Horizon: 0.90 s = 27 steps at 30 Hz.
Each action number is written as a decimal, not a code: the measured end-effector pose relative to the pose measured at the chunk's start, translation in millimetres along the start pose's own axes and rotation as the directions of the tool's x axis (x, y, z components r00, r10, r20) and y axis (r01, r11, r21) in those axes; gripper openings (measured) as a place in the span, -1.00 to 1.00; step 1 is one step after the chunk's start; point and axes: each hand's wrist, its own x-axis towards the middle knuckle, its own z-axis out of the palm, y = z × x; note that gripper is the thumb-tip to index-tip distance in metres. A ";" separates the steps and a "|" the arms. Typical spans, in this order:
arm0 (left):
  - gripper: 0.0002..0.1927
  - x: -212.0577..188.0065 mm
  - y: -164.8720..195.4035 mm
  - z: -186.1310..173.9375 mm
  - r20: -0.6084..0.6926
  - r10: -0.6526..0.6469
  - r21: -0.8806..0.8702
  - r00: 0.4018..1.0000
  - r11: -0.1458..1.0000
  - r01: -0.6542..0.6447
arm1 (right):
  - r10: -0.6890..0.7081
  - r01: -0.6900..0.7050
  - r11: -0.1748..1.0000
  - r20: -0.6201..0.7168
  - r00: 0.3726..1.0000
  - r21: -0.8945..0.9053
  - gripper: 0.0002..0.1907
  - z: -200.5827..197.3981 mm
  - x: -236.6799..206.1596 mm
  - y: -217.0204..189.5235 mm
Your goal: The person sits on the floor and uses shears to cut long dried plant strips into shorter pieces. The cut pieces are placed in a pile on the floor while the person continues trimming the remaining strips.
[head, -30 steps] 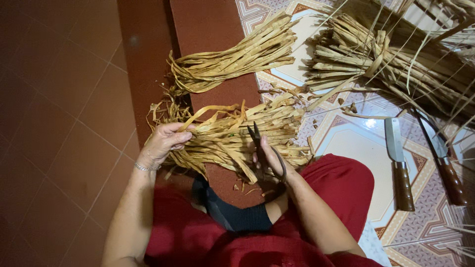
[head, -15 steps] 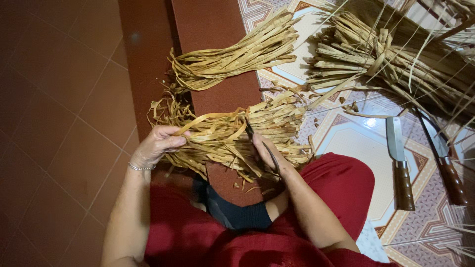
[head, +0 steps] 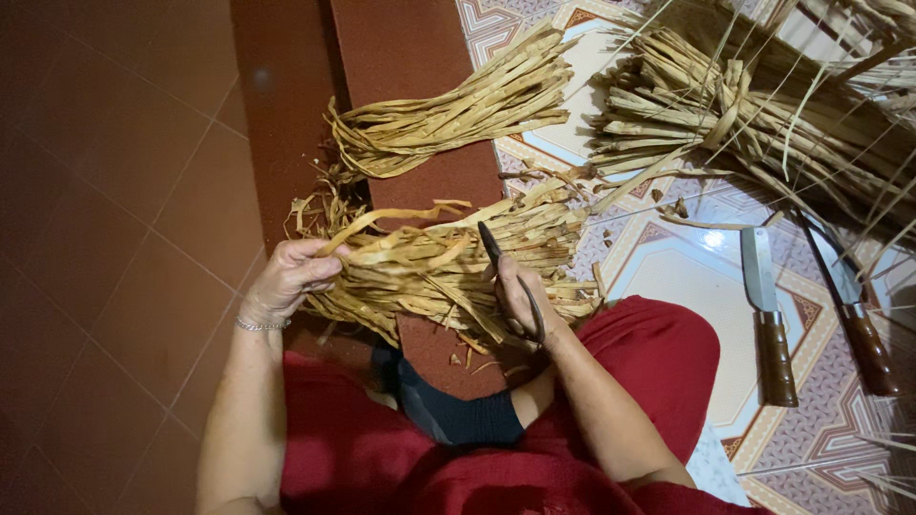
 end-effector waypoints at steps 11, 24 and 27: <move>-0.81 1.3 -3.8 -3.4 0.008 0.081 -0.256 0.997 0.964 -0.076 | 0.216 -0.391 0.821 0.408 0.887 0.415 -0.04 10.0 4.3 -12.4; -0.77 -14.4 -22.0 -17.7 0.095 0.050 -0.188 0.994 0.982 -0.031 | 0.087 -0.203 0.862 0.258 0.962 0.465 -0.11 26.7 14.6 -0.3; -0.79 -17.5 -22.9 -23.3 0.066 0.040 -0.181 0.997 0.983 -0.027 | 0.051 -0.079 0.889 0.074 0.996 0.451 -0.21 27.4 10.4 -0.6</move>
